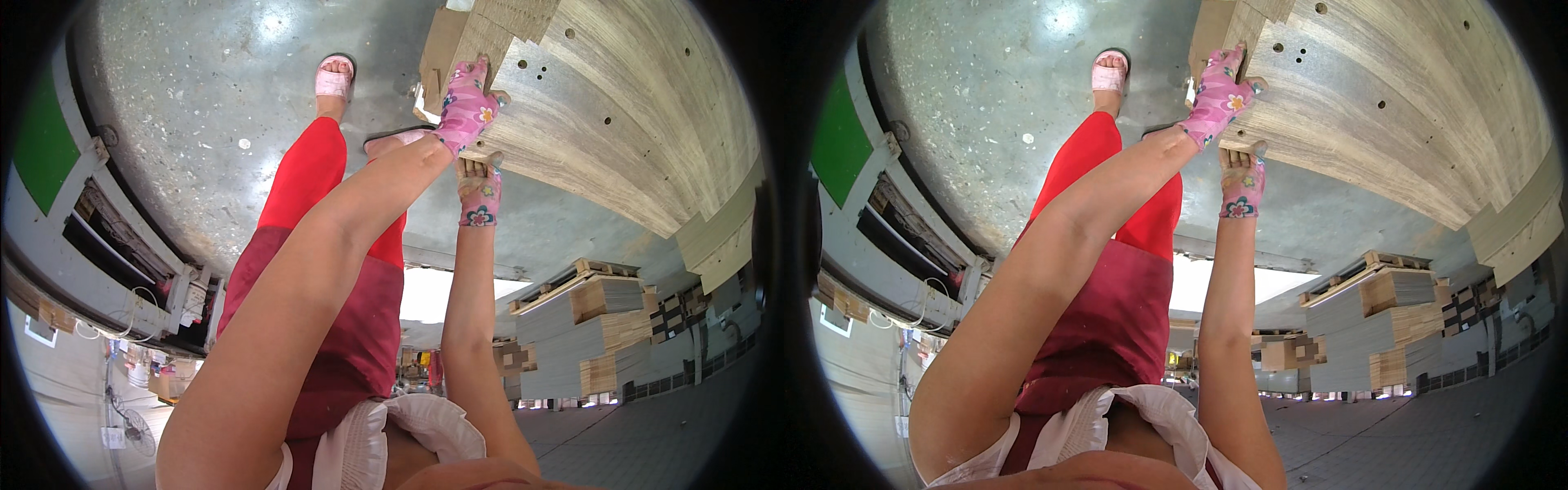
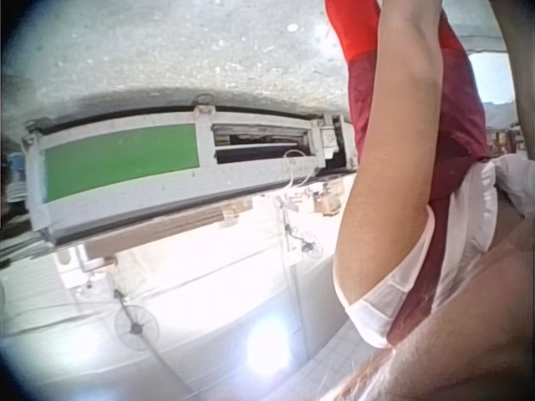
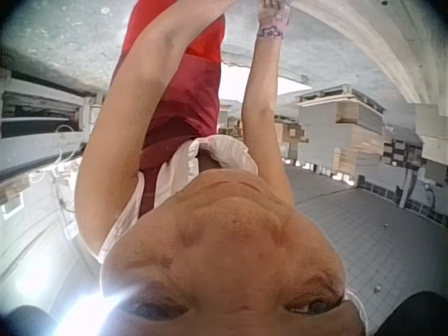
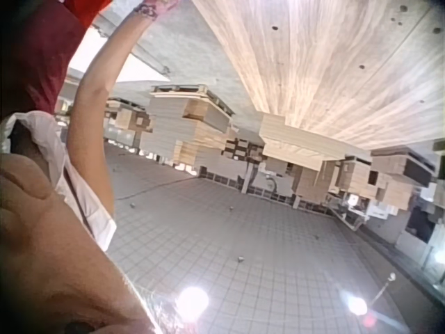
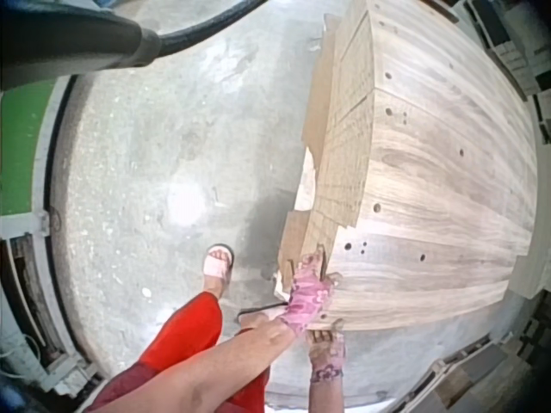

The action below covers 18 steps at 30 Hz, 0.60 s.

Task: The person picks up wooden panels from a stack, places them on a table, and wipes the surfaces and edges with a cloth.

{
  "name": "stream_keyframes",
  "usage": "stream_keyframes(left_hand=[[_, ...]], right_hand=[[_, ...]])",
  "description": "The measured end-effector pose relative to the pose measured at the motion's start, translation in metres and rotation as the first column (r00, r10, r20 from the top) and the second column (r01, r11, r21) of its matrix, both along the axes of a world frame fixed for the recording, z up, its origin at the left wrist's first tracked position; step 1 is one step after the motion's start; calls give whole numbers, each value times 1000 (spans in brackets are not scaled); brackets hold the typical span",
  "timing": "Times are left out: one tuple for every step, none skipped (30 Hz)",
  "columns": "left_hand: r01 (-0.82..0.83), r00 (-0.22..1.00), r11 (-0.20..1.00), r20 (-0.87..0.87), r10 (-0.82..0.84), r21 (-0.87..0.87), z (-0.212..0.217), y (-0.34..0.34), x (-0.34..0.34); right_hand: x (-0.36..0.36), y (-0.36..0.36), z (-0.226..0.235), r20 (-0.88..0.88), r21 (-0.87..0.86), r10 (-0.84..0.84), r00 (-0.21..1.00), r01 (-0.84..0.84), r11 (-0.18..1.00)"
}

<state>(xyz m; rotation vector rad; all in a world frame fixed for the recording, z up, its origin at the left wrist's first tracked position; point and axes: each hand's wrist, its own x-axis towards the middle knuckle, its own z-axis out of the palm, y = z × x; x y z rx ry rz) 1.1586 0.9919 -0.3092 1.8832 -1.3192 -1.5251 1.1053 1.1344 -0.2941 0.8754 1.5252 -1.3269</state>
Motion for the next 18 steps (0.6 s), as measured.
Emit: stream_keyframes(left_hand=[[-16, 1000, 1000, -18, 16, -3, 0, 0, 0], [-34, 999, 999, -35, 34, -5, -2, 2, 0], [-37, 999, 999, -30, 37, -22, -4, 3, 0], [-40, 999, 998, -25, 39, -39, -7, 4, 0], [-42, 999, 998, -20, 41, -55, -9, 5, -1], [-42, 999, 999, -20, 42, -31, -12, 6, -1], [-43, 999, 999, -20, 43, -6, -14, 7, -2], [-44, 999, 999, -20, 45, 21, -15, 7, -1], [-28, 1000, 999, -3, 28, 23, -16, 6, -1], [-12, 1000, 1000, 14, 12, 24, -18, 5, 1], [6, 1000, 1000, 27, -7, 27, -15, 3, 2], [-5, 1000, 999, 9, 5, 32, -12, 2, 3], [-18, 1000, 999, -10, 18, 38, -7, 3, 3], [-36, 999, 999, -29, 37, 39, -3, 1, 4], [-19, 998, 999, -56, 22, 38, -5, 0, 5], [-4, 997, 999, -83, 7, 36, -7, 0, 7], [4, 994, 999, -107, 0, 36, -10, 2, 11], [-32, 978, 994, -201, 53, 105, -13, 9, 16]], right_hand=[[0, 1, 0, 3, -8, -3, 1000, 3, 1000], [0, 0, 0, 6, -18, -4, 1000, 4, 1000], [0, -1, 0, 21, -20, -7, 1000, 7, 1000], [0, -1, 1, 36, -22, -9, 999, 10, 1000], [0, -1, 2, 51, -24, -12, 999, 14, 1000], [0, 1, 1, 50, -25, -18, 999, 19, 1000], [0, 2, -2, 50, -25, -23, 998, 24, 999], [0, 3, -2, 49, -25, -27, 998, 29, 999], [1, 2, -2, 47, -24, -12, 999, 14, 1000], [1, 2, -3, 45, -24, 3, 999, -2, 1000], [1, 1, -1, 39, -23, 16, 999, -16, 1000], [2, 0, 2, 39, -18, 33, 999, -32, 999], [2, -1, 6, 40, -12, 50, 998, -49, 999], [1, -4, 8, 40, -12, 73, 997, -72, 997], [-4, 4, 5, 96, -16, 152, 984, -151, 988], [-11, 19, -2, 152, -24, 231, 961, -230, 973], [-17, 29, -5, 210, -33, 313, 926, -313, 949], [-12, 28, 8, 181, -83, 490, 853, -483, 872]])
